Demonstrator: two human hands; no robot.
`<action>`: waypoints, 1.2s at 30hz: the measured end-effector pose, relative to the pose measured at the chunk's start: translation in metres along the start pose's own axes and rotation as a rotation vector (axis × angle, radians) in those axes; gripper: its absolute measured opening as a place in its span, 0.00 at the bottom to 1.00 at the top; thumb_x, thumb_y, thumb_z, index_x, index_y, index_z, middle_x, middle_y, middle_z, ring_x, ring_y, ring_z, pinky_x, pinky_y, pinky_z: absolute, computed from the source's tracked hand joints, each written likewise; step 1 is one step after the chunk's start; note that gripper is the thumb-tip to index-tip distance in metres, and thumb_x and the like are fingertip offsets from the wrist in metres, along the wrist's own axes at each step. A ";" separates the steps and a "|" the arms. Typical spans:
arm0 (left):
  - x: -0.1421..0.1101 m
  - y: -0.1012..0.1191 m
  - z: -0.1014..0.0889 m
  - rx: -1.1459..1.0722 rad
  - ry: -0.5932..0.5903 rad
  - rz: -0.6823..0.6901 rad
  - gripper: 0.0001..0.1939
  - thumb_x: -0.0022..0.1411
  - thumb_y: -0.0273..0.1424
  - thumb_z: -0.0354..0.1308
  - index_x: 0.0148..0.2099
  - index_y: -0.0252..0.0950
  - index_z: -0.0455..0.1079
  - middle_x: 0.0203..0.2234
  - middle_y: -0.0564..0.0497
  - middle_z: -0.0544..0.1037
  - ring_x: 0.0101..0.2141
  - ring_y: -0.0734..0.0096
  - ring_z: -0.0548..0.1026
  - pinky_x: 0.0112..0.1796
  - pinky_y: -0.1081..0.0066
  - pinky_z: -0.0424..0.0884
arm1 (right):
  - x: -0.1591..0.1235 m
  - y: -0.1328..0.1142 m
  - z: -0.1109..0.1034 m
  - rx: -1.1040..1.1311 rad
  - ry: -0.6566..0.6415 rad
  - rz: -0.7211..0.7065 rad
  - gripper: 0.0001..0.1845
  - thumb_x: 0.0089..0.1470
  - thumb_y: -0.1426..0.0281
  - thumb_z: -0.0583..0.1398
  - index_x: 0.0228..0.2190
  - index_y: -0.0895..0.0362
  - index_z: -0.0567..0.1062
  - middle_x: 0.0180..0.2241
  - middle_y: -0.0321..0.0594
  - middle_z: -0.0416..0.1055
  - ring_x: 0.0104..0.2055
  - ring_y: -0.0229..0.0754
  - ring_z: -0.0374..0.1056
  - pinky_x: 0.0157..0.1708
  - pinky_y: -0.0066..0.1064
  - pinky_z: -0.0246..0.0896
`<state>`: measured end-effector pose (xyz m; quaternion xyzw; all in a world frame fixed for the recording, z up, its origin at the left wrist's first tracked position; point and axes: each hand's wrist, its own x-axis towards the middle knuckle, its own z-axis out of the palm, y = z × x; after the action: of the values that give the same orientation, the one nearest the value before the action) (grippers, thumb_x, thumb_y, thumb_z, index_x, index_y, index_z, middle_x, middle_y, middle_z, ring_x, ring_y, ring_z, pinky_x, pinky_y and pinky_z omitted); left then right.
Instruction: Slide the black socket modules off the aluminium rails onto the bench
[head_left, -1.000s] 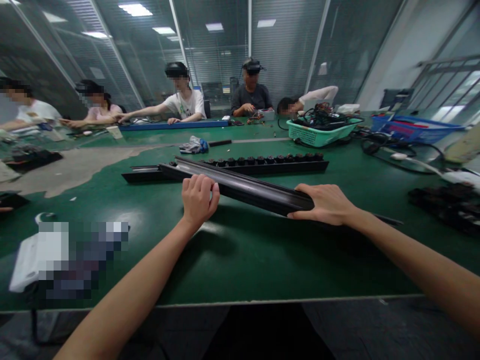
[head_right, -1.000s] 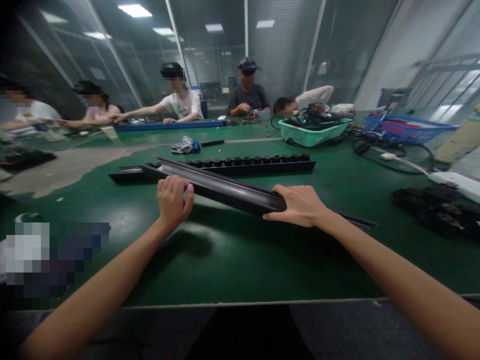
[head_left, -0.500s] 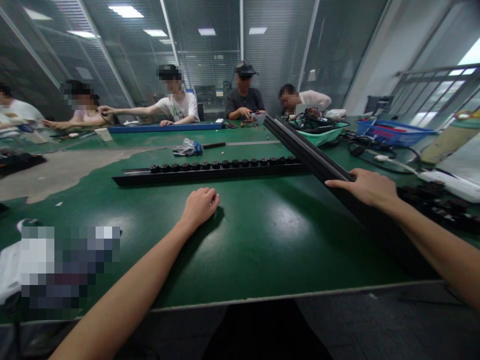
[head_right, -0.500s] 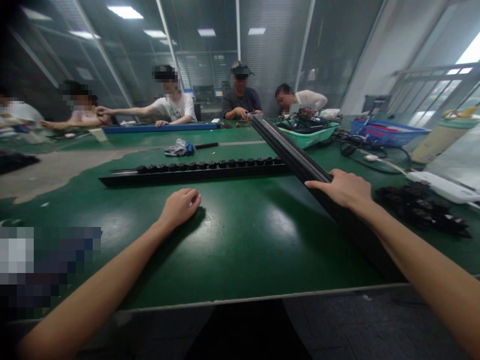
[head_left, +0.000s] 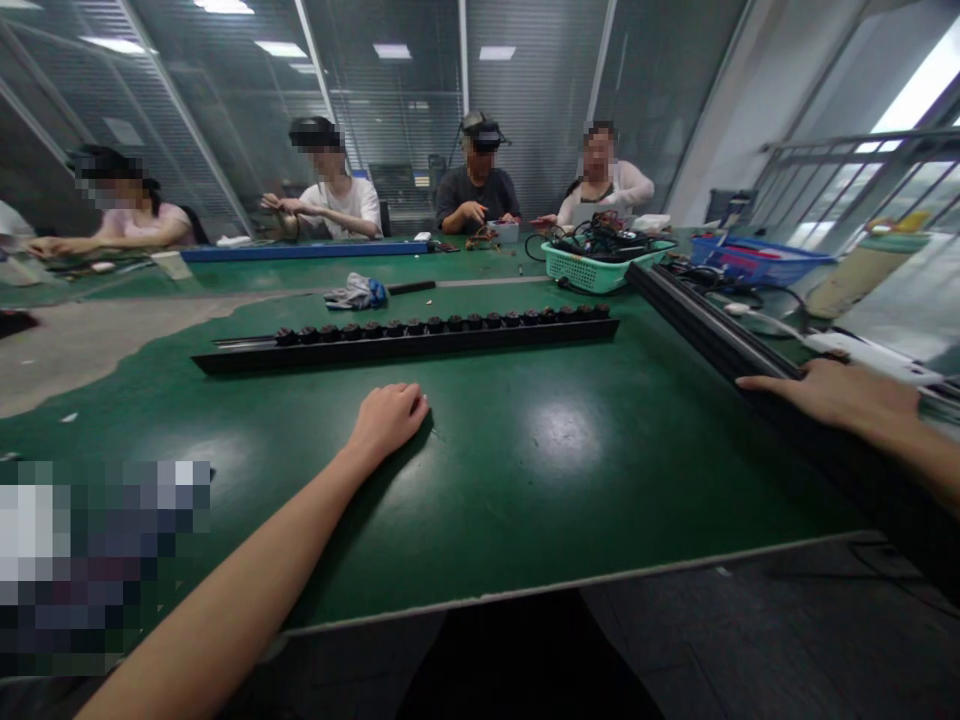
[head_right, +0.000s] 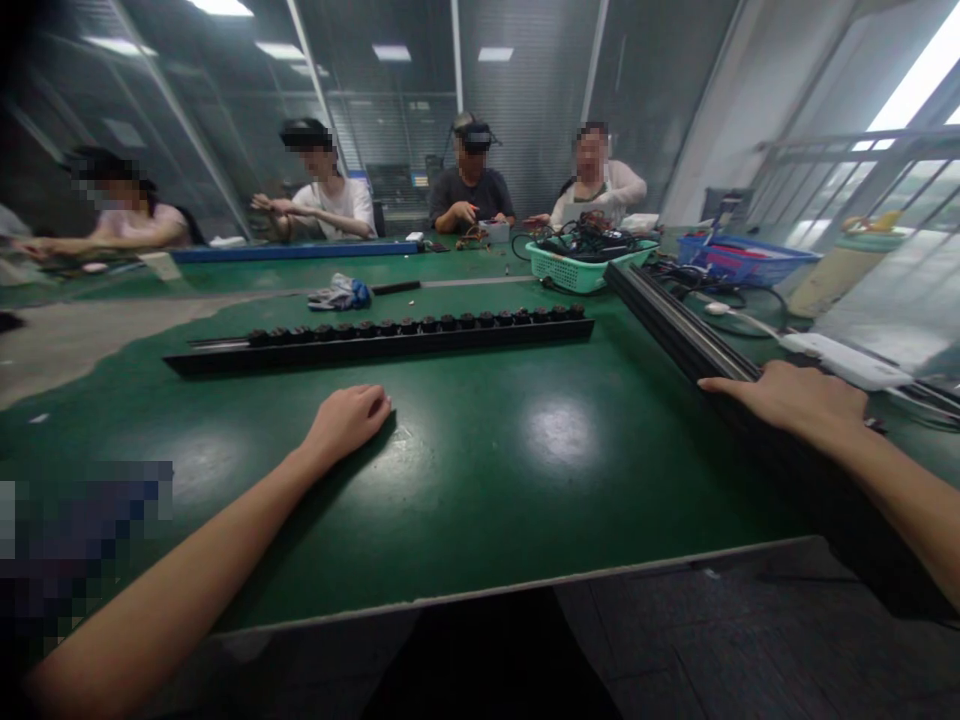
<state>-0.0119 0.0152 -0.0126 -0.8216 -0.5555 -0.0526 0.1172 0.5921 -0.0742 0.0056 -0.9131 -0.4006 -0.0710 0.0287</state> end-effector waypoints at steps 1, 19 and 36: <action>0.000 0.000 0.000 0.001 -0.003 0.000 0.20 0.73 0.39 0.42 0.39 0.37 0.73 0.37 0.43 0.80 0.36 0.59 0.77 0.35 0.65 0.64 | 0.000 0.005 0.003 -0.015 -0.036 0.021 0.60 0.38 0.22 0.47 0.48 0.59 0.78 0.48 0.67 0.75 0.51 0.72 0.71 0.45 0.59 0.65; -0.001 0.001 0.004 -0.026 0.000 0.003 0.17 0.72 0.38 0.45 0.38 0.38 0.72 0.36 0.44 0.80 0.35 0.59 0.76 0.35 0.65 0.64 | 0.016 0.024 0.024 -0.061 -0.131 0.101 0.61 0.43 0.27 0.50 0.57 0.64 0.75 0.51 0.74 0.72 0.55 0.76 0.67 0.46 0.59 0.58; -0.002 0.003 -0.001 -0.078 -0.020 -0.020 0.15 0.72 0.37 0.46 0.36 0.39 0.70 0.36 0.45 0.80 0.34 0.60 0.76 0.32 0.66 0.61 | 0.001 0.008 0.027 -0.067 -0.161 0.081 0.63 0.43 0.26 0.46 0.62 0.61 0.68 0.53 0.76 0.70 0.54 0.77 0.67 0.48 0.62 0.55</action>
<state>-0.0099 0.0126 -0.0125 -0.8205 -0.5622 -0.0673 0.0790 0.6018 -0.0760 -0.0210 -0.9317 -0.3618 -0.0097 -0.0312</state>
